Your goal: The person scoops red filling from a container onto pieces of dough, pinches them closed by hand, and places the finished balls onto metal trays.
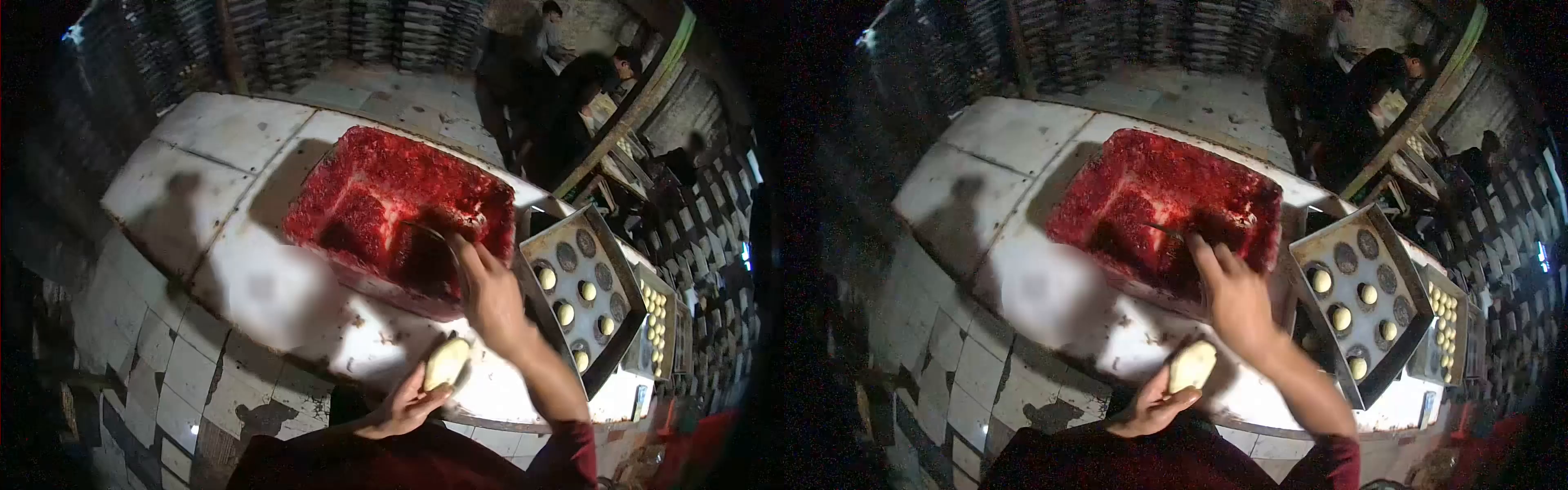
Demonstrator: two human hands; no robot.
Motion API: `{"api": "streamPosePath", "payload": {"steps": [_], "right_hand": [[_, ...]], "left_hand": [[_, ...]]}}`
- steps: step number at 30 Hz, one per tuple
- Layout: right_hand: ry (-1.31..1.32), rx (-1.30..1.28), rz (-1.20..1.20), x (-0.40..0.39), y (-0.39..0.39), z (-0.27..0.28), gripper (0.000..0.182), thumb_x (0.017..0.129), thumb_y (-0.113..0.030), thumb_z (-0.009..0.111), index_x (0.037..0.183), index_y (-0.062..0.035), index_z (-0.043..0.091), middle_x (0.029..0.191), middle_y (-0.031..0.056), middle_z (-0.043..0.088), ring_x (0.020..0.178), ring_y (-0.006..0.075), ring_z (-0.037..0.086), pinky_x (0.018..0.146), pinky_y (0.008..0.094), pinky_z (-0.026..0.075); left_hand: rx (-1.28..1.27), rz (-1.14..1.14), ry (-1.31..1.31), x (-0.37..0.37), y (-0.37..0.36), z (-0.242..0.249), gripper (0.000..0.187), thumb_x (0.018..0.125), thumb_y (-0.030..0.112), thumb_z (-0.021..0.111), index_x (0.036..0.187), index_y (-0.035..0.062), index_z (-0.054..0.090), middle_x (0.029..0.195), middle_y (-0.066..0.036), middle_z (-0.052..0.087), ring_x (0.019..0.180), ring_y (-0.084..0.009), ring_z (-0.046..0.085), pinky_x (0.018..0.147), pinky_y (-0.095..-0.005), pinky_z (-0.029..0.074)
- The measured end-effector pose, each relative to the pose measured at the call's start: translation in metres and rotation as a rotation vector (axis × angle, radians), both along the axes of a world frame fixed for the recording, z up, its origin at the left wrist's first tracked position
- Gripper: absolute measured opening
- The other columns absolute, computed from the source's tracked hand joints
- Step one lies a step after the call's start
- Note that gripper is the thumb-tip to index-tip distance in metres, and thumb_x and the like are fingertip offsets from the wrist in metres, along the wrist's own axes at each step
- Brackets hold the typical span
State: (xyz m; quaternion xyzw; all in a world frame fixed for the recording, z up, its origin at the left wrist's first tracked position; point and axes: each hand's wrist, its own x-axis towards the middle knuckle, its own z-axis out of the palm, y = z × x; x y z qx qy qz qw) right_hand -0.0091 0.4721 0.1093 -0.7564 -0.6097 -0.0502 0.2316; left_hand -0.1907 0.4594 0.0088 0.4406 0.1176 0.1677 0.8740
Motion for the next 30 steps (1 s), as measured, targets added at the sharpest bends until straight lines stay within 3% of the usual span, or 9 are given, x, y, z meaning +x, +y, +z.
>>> {"api": "streamPosePath", "payload": {"steps": [3, 5, 6, 8, 16, 21, 25, 26, 30], "right_hand": [[-0.235, -0.589, -0.056, 0.029, 0.097, 0.002, 0.018, 0.089, -0.015, 0.044, 0.099, -0.0102, 0.058, 0.074, 0.0181, 0.062, 0.065, 0.032, 0.064, 0.055, 0.042, 0.052], [-0.244, -0.725, -0.023, 0.054, 0.147, -0.031, 0.018, 0.089, -0.019, 0.047, 0.097, -0.0096, 0.06, 0.079, 0.0165, 0.065, 0.072, 0.0295, 0.066, 0.059, 0.0399, 0.054], [-0.179, -0.754, -0.004, 0.062, 0.168, -0.044, 0.019, 0.089, -0.02, 0.048, 0.098, -0.0088, 0.06, 0.082, 0.0159, 0.065, 0.075, 0.0297, 0.066, 0.061, 0.0392, 0.054], [-0.239, -0.805, -0.039, 0.087, 0.215, -0.09, 0.02, 0.089, -0.021, 0.048, 0.099, -0.0085, 0.06, 0.085, 0.0154, 0.065, 0.078, 0.0295, 0.066, 0.063, 0.0393, 0.054], [-0.45, -0.667, 0.206, 0.057, 0.188, -0.126, 0.027, 0.086, -0.013, 0.047, 0.11, -0.014, 0.058, 0.086, 0.0152, 0.065, 0.074, 0.0326, 0.065, 0.061, 0.0426, 0.053], [-0.247, -1.066, 0.453, 0.036, 0.152, -0.071, 0.024, 0.078, -0.009, 0.054, 0.101, -0.0072, 0.06, 0.081, 0.0138, 0.065, 0.072, 0.0321, 0.065, 0.062, 0.0415, 0.053], [0.312, -0.794, 0.365, 0.048, 0.122, -0.017, 0.028, 0.083, -0.011, 0.055, 0.109, -0.0034, 0.058, 0.103, 0.0199, 0.062, 0.094, 0.0316, 0.061, 0.078, 0.0369, 0.051], [0.734, -0.588, 0.403, 0.067, 0.102, -0.028, 0.027, 0.093, -0.023, 0.049, 0.112, -0.0065, 0.057, 0.083, 0.0157, 0.064, 0.074, 0.0265, 0.064, 0.066, 0.0371, 0.049], [0.634, -0.712, 0.135, 0.04, 0.066, 0.053, 0.034, 0.096, -0.028, 0.042, 0.118, -0.006, 0.054, 0.108, 0.0139, 0.062, 0.098, 0.0233, 0.06, 0.081, 0.0333, 0.048]], "left_hand": [[0.031, -0.003, 0.143, -0.029, 0.064, -0.025, 0.052, 0.085, 0.001, 0.056, 0.134, 0.0044, 0.037, 0.13, -0.012, 0.044, 0.113, -0.0207, 0.048, 0.096, -0.0349, 0.04], [1.15, -0.005, 0.259, -0.05, 0.099, -0.061, 0.035, 0.088, 0.011, 0.055, 0.122, 0.0011, 0.05, 0.123, -0.014, 0.051, 0.107, -0.0213, 0.053, 0.094, -0.0341, 0.041], [1.136, -0.013, 0.25, -0.058, 0.103, -0.065, 0.035, 0.088, 0.011, 0.055, 0.122, 0.0011, 0.05, 0.123, -0.014, 0.051, 0.107, -0.0213, 0.053, 0.094, -0.0341, 0.041], [-0.15, 0.043, 0.51, -0.07, 0.124, -0.067, 0.028, 0.092, 0.019, 0.051, 0.109, -0.0015, 0.058, 0.112, -0.013, 0.058, 0.101, -0.0204, 0.056, 0.091, -0.0325, 0.043], [-0.161, 0.065, 0.656, -0.077, 0.172, -0.055, 0.029, 0.093, 0.02, 0.048, 0.11, -0.0008, 0.061, 0.106, -0.011, 0.063, 0.103, -0.0192, 0.056, 0.093, -0.032, 0.04], [0.07, 0.177, 0.633, -0.08, 0.177, -0.047, 0.031, 0.093, 0.019, 0.045, 0.108, -0.0025, 0.061, 0.112, -0.014, 0.062, 0.11, -0.0208, 0.053, 0.098, -0.0324, 0.037], [-0.145, 0.284, 0.566, -0.086, 0.155, -0.049, 0.038, 0.091, 0.019, 0.045, 0.12, -0.0049, 0.053, 0.119, -0.018, 0.056, 0.114, -0.0248, 0.051, 0.099, -0.0336, 0.035], [-0.131, 0.287, 0.565, -0.086, 0.149, -0.046, 0.038, 0.091, 0.019, 0.045, 0.12, -0.0049, 0.053, 0.119, -0.018, 0.056, 0.114, -0.0248, 0.051, 0.099, -0.0336, 0.035], [-0.345, 0.319, 0.052, -0.074, 0.131, -0.03, 0.05, 0.089, 0.022, 0.046, 0.13, -0.0058, 0.039, 0.13, -0.019, 0.047, 0.123, -0.0272, 0.043, 0.103, -0.0364, 0.033]]}}
